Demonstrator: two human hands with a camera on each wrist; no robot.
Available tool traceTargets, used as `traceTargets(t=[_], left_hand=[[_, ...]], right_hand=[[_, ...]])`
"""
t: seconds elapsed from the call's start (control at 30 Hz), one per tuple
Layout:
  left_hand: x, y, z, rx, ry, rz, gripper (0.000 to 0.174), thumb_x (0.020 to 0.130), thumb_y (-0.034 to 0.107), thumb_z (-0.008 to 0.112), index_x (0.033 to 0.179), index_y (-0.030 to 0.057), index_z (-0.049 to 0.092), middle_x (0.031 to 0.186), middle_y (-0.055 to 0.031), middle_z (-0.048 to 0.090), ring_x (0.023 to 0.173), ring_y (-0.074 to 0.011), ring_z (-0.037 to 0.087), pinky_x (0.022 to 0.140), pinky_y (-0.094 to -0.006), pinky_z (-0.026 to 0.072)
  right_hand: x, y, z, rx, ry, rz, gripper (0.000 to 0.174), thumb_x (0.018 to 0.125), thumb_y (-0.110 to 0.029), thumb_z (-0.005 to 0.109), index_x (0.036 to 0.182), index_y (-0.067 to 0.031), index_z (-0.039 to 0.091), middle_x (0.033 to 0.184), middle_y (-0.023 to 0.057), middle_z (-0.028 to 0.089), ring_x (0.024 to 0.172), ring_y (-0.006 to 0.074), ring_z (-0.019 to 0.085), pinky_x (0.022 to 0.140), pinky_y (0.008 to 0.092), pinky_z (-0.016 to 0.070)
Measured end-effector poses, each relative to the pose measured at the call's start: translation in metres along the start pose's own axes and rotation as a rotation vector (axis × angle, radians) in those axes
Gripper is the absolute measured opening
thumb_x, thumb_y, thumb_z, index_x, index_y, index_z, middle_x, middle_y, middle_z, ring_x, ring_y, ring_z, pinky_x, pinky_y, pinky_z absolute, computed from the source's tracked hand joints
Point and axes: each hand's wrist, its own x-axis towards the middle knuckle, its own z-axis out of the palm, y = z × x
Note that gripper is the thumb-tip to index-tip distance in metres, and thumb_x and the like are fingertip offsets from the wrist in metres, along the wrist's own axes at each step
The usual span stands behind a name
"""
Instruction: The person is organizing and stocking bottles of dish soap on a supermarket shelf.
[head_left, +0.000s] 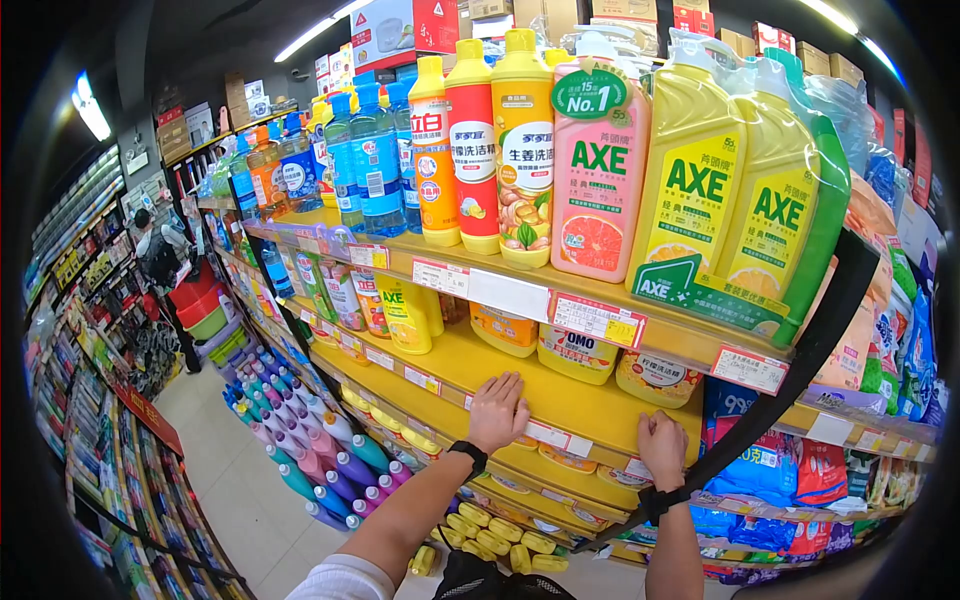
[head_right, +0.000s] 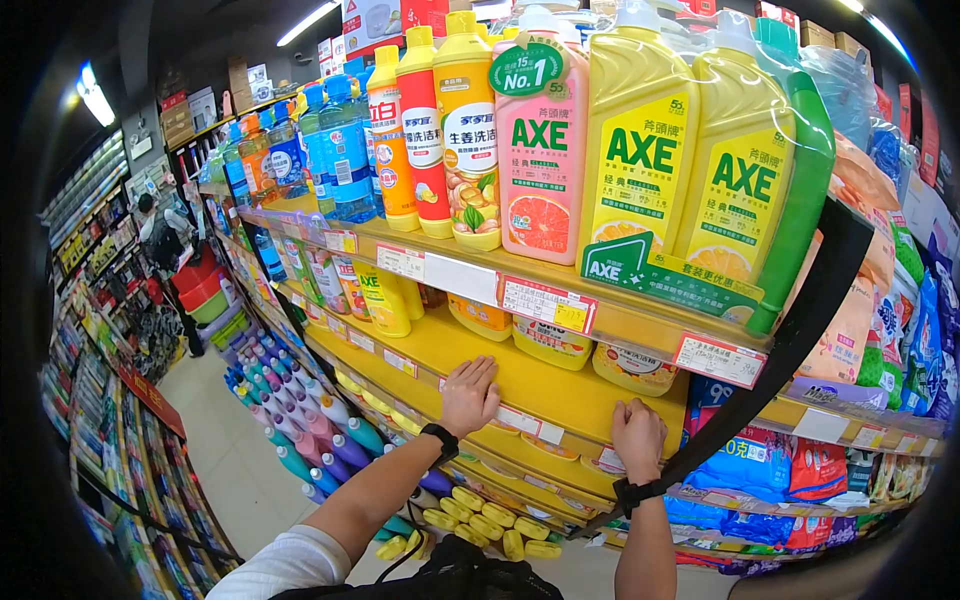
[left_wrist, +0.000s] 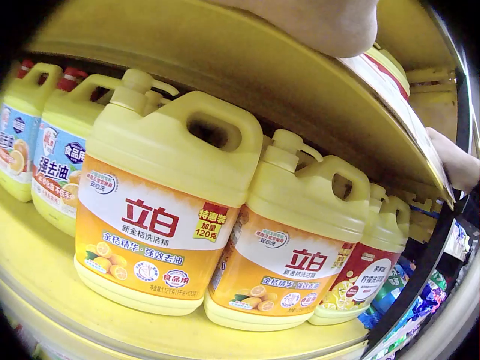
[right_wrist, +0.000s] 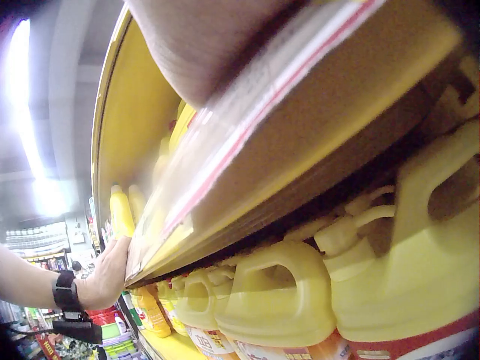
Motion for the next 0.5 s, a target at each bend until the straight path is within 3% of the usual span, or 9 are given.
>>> traceTargets(t=[0.5], left_hand=[[0.0,0.0006,-0.0008,0.003,-0.001,-0.003,0.037,0.087,0.02,0.055,0.107,-0.0077,0.068,0.117,-0.0233,0.068,0.115,-0.0358,0.063,0.103,-0.046,0.0445]], right_hand=[[-0.0009,-0.0024,-0.0025,0.0,-0.02,0.01,0.03,0.092,-0.026,0.062,0.076,-0.0013,0.062,0.072,0.0192,0.066,0.072,0.0425,0.064,0.07,0.0529,0.0472]])
